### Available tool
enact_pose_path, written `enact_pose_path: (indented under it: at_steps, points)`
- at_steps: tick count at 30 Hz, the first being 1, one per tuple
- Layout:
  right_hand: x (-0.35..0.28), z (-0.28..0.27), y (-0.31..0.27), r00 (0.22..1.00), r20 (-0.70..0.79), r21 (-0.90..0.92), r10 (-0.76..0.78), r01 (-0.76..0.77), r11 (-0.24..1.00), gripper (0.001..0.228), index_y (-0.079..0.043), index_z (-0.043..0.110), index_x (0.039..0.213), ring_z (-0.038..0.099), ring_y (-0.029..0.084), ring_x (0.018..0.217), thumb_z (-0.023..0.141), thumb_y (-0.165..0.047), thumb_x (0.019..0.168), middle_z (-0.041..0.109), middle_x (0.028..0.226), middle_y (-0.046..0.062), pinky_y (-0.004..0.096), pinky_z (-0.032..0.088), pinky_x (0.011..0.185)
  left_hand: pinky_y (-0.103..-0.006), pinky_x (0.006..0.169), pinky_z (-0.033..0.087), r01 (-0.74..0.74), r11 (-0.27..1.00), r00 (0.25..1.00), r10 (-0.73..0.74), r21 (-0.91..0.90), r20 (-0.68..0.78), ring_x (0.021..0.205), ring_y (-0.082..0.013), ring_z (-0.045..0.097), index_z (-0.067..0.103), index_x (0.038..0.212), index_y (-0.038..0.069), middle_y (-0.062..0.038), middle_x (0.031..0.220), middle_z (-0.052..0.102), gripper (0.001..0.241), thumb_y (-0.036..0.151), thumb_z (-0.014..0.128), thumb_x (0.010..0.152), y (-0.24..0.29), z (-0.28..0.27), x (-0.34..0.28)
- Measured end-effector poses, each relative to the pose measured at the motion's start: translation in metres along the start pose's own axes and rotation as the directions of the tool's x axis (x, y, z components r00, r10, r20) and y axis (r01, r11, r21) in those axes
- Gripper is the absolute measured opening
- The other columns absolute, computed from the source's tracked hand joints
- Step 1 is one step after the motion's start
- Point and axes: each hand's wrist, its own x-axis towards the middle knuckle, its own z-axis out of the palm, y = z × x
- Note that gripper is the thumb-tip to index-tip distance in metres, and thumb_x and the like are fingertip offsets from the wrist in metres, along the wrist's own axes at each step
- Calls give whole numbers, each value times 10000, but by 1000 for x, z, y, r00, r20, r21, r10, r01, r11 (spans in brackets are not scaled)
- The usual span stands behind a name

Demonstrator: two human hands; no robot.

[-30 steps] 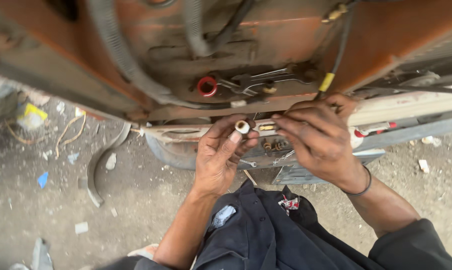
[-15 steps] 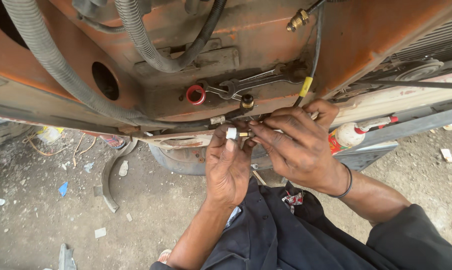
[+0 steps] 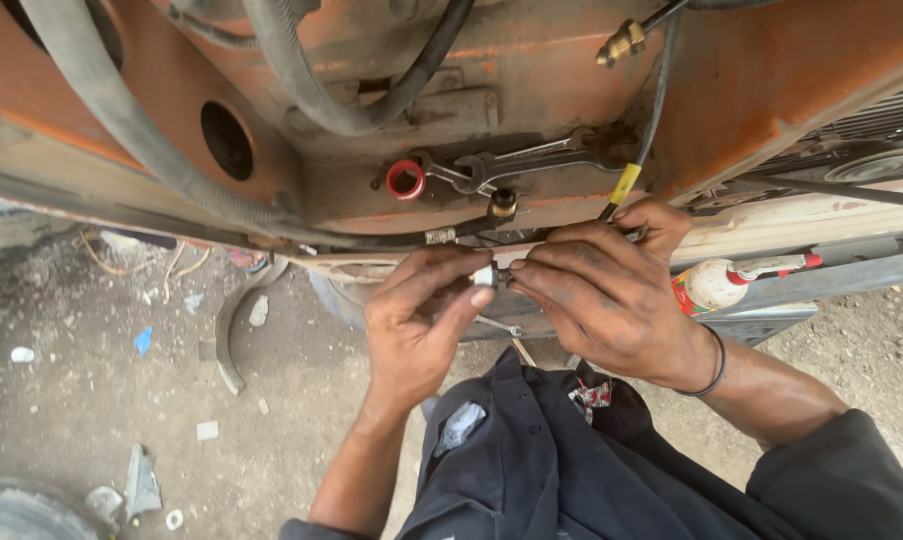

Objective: The person wraps a brass fitting with white tape, then installs it into a hose connection under a vehicle. They use a wrench to tighten the fitting and check the connection.

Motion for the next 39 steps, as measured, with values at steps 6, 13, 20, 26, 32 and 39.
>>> enact_pose_path:
  at_steps: [6,13,20,26,32,39]
  points:
    - [-6,-6,-1,999,8,27,-33,33,999,246,-61,710,1032,704,221,935,864,-55,840,734,951,52,432,373,927,-265,820,628,-40,994,998,45,-107,48,974,-149,711,739,1157,-33,-101,1089,685,251,22,789,917,0,9,2]
    - [-6,-9,11,999,-1,73,-34,34,997,243,-61,714,1023,710,218,915,874,-83,841,735,945,46,445,372,949,-276,862,634,-44,991,996,54,-126,73,1015,-165,713,742,1163,-19,-111,1107,687,257,30,802,918,1,16,9]
    - [-6,-18,22,998,50,78,-46,42,996,256,-66,719,1028,714,231,958,889,-126,847,747,965,45,432,393,975,-307,924,586,-275,943,959,256,186,123,1060,-211,726,728,1184,34,-103,1130,720,338,88,847,872,24,11,15]
    - [-13,-14,23,998,56,90,-41,36,995,239,-78,711,1018,713,234,980,879,-123,853,750,975,51,433,396,981,-307,920,599,-223,964,970,205,144,130,1061,-204,739,730,1157,41,-99,1144,726,277,84,825,900,29,12,15]
    - [-19,-14,24,996,83,44,-41,38,998,201,-84,712,991,722,216,951,857,-82,851,752,947,50,436,394,1011,-323,945,601,-202,977,977,196,74,81,1071,-209,748,741,1141,57,-89,1147,738,268,92,832,892,12,24,8]
    - [-21,-7,24,986,158,-7,-60,61,998,146,-100,705,932,715,199,900,838,-89,871,744,891,33,436,338,1059,-282,987,607,-367,930,924,365,-9,117,1134,-202,724,719,1223,70,-86,1208,703,262,98,793,973,-12,16,4]
